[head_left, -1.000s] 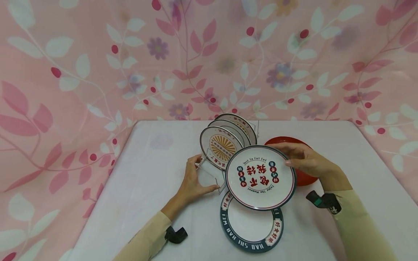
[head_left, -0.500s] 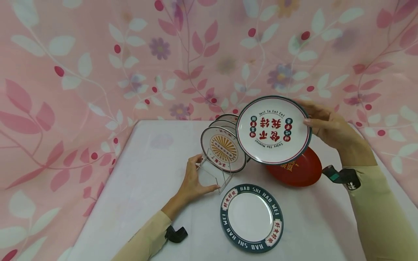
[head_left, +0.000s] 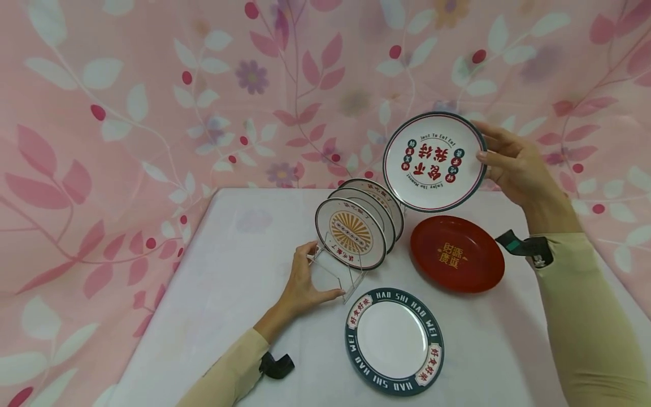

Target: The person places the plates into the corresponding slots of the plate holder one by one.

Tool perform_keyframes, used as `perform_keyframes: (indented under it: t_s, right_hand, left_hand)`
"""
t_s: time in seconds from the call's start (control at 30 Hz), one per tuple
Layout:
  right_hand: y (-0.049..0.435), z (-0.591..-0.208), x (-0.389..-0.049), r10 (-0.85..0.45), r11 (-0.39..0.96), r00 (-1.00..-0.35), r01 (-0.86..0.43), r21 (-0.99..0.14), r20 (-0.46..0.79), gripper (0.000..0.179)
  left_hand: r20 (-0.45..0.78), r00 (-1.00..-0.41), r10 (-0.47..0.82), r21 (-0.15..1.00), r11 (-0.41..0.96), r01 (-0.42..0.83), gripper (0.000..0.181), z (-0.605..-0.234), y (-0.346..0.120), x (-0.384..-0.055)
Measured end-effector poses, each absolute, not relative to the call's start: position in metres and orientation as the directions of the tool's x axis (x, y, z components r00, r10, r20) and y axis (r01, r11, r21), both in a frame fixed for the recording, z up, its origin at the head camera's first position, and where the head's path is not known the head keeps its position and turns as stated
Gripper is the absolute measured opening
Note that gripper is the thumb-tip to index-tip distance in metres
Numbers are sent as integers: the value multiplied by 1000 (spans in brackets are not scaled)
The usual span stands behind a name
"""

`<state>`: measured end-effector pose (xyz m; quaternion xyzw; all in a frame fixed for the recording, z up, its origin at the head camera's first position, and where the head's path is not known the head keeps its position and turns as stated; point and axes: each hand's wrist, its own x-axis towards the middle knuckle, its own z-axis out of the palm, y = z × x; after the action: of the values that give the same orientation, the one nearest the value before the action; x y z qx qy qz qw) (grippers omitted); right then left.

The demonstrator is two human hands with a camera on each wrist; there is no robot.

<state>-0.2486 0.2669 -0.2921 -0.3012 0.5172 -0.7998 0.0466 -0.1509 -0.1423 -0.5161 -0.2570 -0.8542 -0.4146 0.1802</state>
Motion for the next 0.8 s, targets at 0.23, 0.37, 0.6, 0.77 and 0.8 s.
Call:
perform_keyframes:
  t_s: [0.23,0.37,0.6,0.77,0.8]
  right_hand:
    - [254,-304,-259,-359,-291,-865,-255,-922,352,50]
    - [241,-316,-261,-366,-176,-885,-238,-955,288,50]
    - [221,-342,-263,-368,-40,-908,-199,-979,199,49]
    - [209,-352,-265,-352,-22,-918,-188,-982,184,47]
    - [207,-354,-265,-354,-3,-918,-187,-982,176,47]
  left_hand:
    - [525,-801,287,611,529,589,120,-516,-143,-151]
    - [526,-801,287,609,530,590,120,-517,-143,-151]
    - [511,-809,289,612,539,579,120,-515,-143,-147]
    - [502,-817,284,616,546,568,120,-512,-144,-146]
    - [501,-818,283,618,545,567,120,-512,-144,-146]
